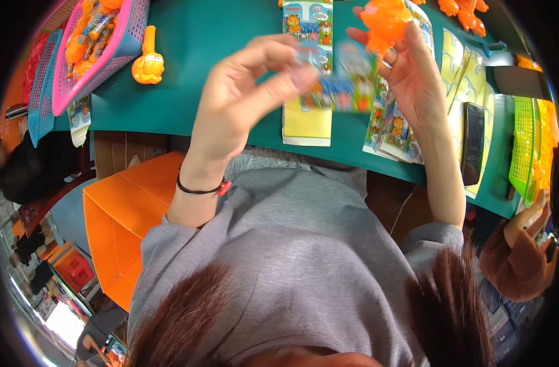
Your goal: The recorder is assembling and packaging small orange toys into plastic bags with cardboard backing strips.
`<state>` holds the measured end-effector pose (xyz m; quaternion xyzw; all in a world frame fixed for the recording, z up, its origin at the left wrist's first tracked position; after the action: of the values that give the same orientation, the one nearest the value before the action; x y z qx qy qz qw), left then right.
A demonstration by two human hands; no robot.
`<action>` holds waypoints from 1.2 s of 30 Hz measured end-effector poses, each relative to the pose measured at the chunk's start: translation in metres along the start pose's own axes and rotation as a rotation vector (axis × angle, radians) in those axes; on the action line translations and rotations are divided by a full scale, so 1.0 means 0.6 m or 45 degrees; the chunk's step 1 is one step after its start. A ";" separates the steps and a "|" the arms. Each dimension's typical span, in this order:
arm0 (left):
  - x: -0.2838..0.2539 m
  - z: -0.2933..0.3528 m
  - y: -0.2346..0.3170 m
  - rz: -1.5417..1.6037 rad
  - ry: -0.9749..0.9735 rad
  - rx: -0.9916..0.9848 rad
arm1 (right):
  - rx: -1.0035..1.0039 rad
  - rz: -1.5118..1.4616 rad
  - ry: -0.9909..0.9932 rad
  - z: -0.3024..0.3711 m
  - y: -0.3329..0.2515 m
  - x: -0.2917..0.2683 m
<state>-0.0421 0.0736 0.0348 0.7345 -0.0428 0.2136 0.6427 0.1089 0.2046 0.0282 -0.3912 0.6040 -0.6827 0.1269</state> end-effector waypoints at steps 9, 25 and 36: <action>0.052 -0.010 -0.027 -0.337 -0.254 -0.262 | 0.133 0.046 0.028 0.012 0.007 0.029; 0.039 -0.022 -0.071 -0.047 -0.225 -0.689 | 0.168 -0.081 0.121 0.013 0.025 0.016; 0.049 -0.026 -0.059 -0.059 -0.175 -0.606 | 0.225 -0.139 0.072 0.015 0.028 0.022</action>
<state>-0.0077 0.1006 0.0142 0.5761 -0.1186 0.1320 0.7979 0.1011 0.1856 0.0177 -0.3912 0.5226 -0.7500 0.1065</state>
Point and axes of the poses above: each hand's wrist, its own z-axis away from the middle knuckle, its own x-axis out of the palm, y = z × x, the point moved 9 cm from there along -z, towards the middle knuckle, and after that the axes turned 2 degrees about -y, right-handed, at the moved point
